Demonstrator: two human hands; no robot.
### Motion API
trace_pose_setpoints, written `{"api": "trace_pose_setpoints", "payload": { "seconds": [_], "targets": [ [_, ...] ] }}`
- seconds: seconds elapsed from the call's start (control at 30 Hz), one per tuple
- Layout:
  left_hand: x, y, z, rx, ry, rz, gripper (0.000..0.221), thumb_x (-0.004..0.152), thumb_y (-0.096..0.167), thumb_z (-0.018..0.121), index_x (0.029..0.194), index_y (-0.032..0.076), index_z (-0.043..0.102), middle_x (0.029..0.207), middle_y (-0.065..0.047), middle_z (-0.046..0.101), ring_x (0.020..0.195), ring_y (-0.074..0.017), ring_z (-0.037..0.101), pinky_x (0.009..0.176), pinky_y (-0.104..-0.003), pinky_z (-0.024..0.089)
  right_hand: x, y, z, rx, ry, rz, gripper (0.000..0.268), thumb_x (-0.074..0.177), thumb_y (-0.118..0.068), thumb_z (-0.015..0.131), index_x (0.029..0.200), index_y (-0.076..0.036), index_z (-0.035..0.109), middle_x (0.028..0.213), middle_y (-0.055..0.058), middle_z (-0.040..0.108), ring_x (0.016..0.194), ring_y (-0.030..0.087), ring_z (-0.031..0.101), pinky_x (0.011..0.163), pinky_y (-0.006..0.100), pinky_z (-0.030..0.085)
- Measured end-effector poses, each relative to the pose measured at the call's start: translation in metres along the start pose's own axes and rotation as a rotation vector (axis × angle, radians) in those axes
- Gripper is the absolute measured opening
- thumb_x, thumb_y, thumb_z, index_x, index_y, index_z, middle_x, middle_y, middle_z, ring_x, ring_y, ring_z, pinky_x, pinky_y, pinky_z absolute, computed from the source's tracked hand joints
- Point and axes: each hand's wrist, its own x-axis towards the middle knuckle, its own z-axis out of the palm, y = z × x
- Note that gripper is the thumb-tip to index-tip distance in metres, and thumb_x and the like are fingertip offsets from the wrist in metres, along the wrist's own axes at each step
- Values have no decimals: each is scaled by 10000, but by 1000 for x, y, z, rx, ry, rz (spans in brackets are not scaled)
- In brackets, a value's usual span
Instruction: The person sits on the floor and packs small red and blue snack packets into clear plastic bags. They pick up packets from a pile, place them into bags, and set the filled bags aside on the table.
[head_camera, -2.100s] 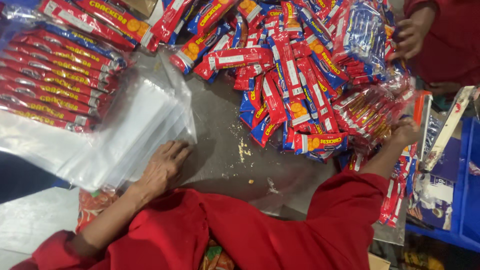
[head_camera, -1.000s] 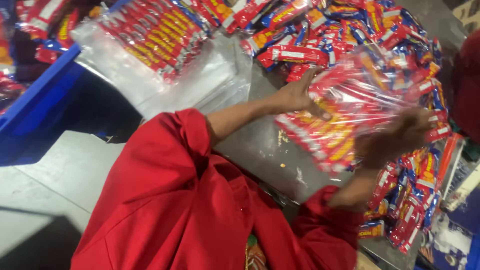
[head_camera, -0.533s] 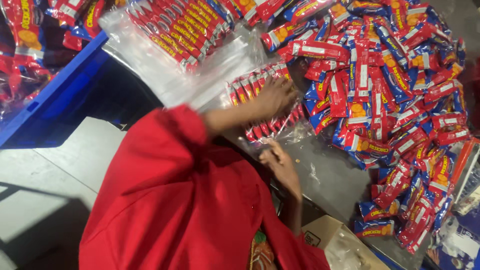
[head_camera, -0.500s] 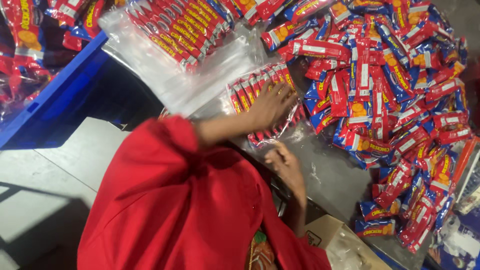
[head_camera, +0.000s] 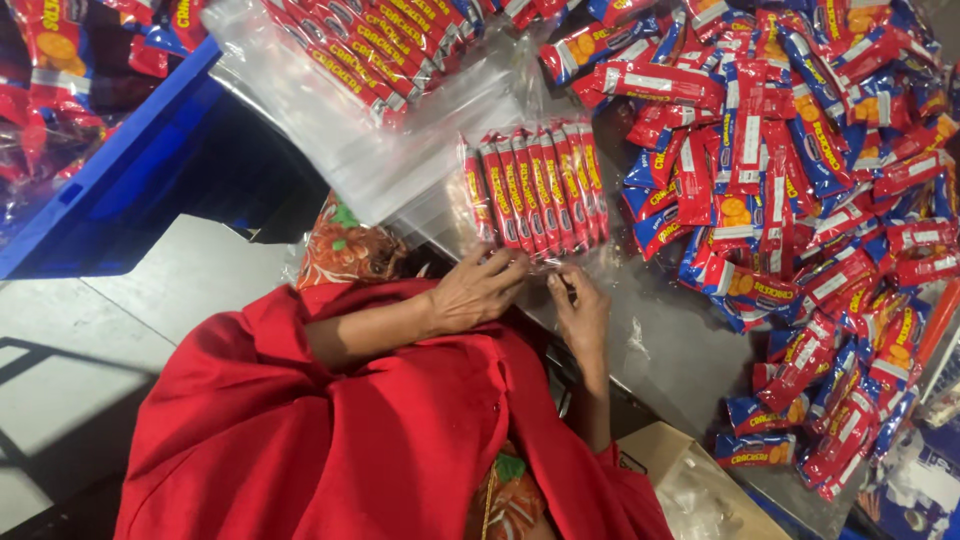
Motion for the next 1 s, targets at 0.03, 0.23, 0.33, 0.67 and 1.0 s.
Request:
{"api": "trace_pose_setpoints", "payload": {
  "seconds": [0.03, 0.23, 0.33, 0.67, 1.0],
  "targets": [
    [-4, 0, -4, 37, 36, -34, 336, 876, 227, 632, 1139, 44, 732, 1388, -132, 535, 1183, -288, 524, 916, -446, 447, 1, -7, -3, -29, 23, -53, 143, 986, -152, 741, 1095, -72, 692, 891, 121, 713, 745, 226, 664, 672, 362, 516],
    [-19, 2, -15, 79, 50, -341, 352, 880, 175, 643, 1147, -50, 688, 1375, -173, 498, 1223, -361, 512, 948, -472, 457, 7, -41, 2, -56, 194, -212, 150, 1027, -110, 652, 1166, -53, 654, 1060, 121, 666, 954, 244, 680, 817, 379, 555],
    [-22, -3, -13, -6, 111, -387, 398, 862, 135, 619, 1186, -94, 656, 1376, -222, 489, 1247, -430, 498, 1004, -495, 465, 14, -47, 4, -119, 137, -172, 165, 996, -101, 686, 1146, -35, 669, 1012, 127, 633, 929, 275, 632, 804, 410, 509],
    [-30, -24, 3, 22, 71, -536, 717, 895, 38, 575, 1574, -18, 349, 1586, -416, 197, 1377, -539, 464, 1161, -509, 429, 14, -44, 23, -356, 228, -370, 317, 983, -174, 724, 1294, -123, 683, 1102, 99, 645, 1003, 281, 593, 909, 454, 463],
    [-24, -32, 26, -578, 255, -637, 467, 934, -58, 591, 1390, -52, 495, 1404, -328, 533, 1029, -444, 677, 824, -439, 613, 25, 2, 10, -195, 252, -218, 381, 983, -272, 743, 1342, -165, 668, 1052, 19, 670, 1027, 239, 619, 950, 423, 471]
  ]
}}
